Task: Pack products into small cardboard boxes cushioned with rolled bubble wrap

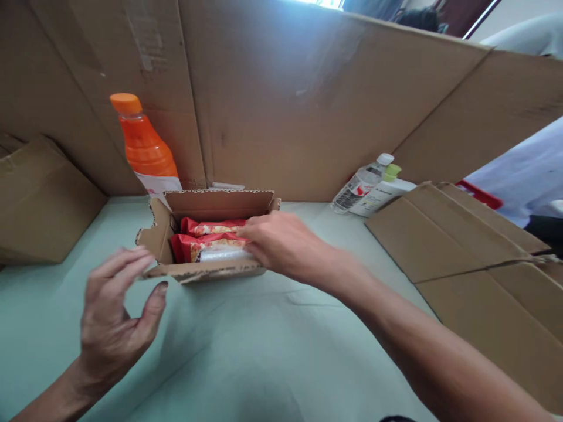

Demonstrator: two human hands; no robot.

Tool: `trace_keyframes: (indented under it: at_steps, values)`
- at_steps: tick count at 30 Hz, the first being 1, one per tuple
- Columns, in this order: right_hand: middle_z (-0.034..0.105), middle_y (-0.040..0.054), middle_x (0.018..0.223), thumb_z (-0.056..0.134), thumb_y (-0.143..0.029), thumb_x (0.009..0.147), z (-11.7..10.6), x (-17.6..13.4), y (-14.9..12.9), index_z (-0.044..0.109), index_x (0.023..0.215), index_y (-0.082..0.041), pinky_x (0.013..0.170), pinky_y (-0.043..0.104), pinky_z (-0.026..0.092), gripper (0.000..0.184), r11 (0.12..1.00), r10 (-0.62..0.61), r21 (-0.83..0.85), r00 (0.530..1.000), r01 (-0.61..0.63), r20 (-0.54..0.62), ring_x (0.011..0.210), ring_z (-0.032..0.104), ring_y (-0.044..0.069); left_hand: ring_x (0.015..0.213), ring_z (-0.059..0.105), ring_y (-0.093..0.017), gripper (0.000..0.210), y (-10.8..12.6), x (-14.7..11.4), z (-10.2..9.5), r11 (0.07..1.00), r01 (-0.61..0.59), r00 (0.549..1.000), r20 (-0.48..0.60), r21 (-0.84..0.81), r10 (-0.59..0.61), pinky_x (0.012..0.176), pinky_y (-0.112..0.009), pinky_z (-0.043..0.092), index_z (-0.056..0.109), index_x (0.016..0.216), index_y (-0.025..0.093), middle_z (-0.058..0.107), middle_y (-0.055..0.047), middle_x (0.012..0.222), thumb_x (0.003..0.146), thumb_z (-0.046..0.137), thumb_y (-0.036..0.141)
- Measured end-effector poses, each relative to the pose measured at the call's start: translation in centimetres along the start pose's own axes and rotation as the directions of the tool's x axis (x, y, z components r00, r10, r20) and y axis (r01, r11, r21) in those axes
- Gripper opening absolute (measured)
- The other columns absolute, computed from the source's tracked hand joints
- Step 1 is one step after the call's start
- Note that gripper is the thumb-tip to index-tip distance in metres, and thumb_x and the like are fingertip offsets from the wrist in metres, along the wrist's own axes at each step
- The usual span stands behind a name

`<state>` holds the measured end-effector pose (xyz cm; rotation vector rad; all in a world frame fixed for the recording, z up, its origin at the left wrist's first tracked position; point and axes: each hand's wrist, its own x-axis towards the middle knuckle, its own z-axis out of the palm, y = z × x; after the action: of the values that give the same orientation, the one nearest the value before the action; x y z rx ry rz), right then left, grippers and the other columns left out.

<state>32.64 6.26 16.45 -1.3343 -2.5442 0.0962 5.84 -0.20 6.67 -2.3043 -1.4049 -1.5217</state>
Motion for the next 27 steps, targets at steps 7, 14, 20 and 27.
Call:
trace_keyframes:
  at_steps: [7,14,20,27]
  values:
    - [0.077,0.0056,0.095,0.063,-0.035,0.089,4.3,-10.4,1.3,0.069,0.107,-0.023,0.060,0.030,0.053,0.022,0.830,0.529,0.385,0.788,-0.404,-0.315,0.075,0.070,0.019,0.135,0.049,-0.029,0.061,-4.4,-4.0,1.3,0.717,0.653,0.755,0.285,-0.243,-0.591,0.112,-0.052,0.042,0.046,0.144,0.032,0.045,-0.008,0.151,0.087,0.067,0.039]
    - [0.074,0.0095,0.101,0.059,-0.036,0.083,11.1,-6.7,1.5,0.063,0.110,-0.015,0.067,0.034,0.057,0.035,0.663,0.601,0.630,0.789,-0.404,-0.127,0.070,0.065,0.018,0.120,0.059,-0.027,0.056,-3.3,-1.8,5.1,0.484,0.738,0.672,0.449,-0.470,-0.589,0.104,-0.041,0.047,0.058,0.127,0.018,0.066,-0.010,0.123,0.080,0.071,0.046]
    - [0.071,0.0057,0.083,0.066,-0.045,0.086,9.4,-17.6,-1.6,0.064,0.094,-0.019,0.057,0.031,0.056,0.027,0.608,0.749,0.617,0.618,-0.499,-0.238,0.068,0.068,0.021,0.108,0.066,-0.025,0.046,3.2,-4.5,5.5,0.309,0.773,0.627,0.594,-0.554,-0.504,0.095,-0.036,0.053,0.064,0.111,0.020,0.068,-0.008,0.118,0.075,0.077,0.044]
    - [0.070,0.0090,0.106,0.060,-0.030,0.089,12.7,-17.5,-8.4,0.065,0.117,-0.023,0.069,0.034,0.060,0.029,0.670,0.668,0.651,0.673,-0.356,-0.319,0.084,0.067,0.022,0.110,0.065,-0.028,0.052,0.5,-6.9,-0.1,0.410,0.810,0.584,0.511,-0.419,-0.631,0.094,-0.038,0.054,0.063,0.109,0.020,0.071,-0.008,0.114,0.071,0.079,0.052]
